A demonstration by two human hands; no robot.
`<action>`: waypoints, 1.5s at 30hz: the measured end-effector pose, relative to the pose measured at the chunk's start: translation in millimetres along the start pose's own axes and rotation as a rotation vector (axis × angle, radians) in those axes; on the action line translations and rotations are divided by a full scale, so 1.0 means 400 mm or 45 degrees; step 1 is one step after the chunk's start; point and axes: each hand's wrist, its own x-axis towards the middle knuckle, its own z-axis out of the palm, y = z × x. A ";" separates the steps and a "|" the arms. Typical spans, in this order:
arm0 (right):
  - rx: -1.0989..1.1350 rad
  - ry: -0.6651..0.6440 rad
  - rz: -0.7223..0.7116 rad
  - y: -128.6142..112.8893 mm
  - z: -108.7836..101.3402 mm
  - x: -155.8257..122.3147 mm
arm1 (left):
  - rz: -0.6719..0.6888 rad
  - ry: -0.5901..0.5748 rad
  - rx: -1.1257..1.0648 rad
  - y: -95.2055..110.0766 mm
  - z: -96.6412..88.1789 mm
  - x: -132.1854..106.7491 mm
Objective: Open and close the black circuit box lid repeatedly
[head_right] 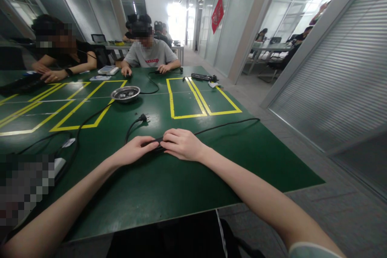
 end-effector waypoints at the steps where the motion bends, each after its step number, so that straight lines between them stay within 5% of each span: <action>1: 0.002 -0.009 0.010 0.001 0.002 0.001 | 0.008 0.009 -0.026 -0.003 0.002 0.001; 8: 0.082 -0.059 0.124 0.003 -0.004 0.005 | 0.228 0.253 0.178 -0.024 0.020 0.008; 17: 0.755 -0.171 0.827 0.010 0.003 -0.016 | 0.446 0.279 0.532 -0.039 0.021 0.018; 22: 0.726 -0.092 0.790 0.010 0.009 -0.014 | 0.267 0.253 0.515 -0.036 0.022 0.020; 30: 0.566 -0.303 0.519 0.005 0.015 -0.022 | 0.269 0.244 0.497 -0.037 0.025 0.020; 34: 0.571 -0.105 0.735 0.057 0.024 -0.052 | 0.370 0.567 0.556 -0.040 0.008 0.018; 37: 0.470 0.156 1.150 0.129 0.010 -0.092 | 0.350 0.711 0.621 -0.052 -0.003 0.017; 40: 0.280 0.406 1.498 0.203 -0.024 -0.140 | 0.332 0.656 0.607 -0.068 -0.002 0.019; 45: -0.149 0.656 1.680 0.277 -0.090 -0.218 | 0.340 0.496 0.544 -0.083 0.011 0.026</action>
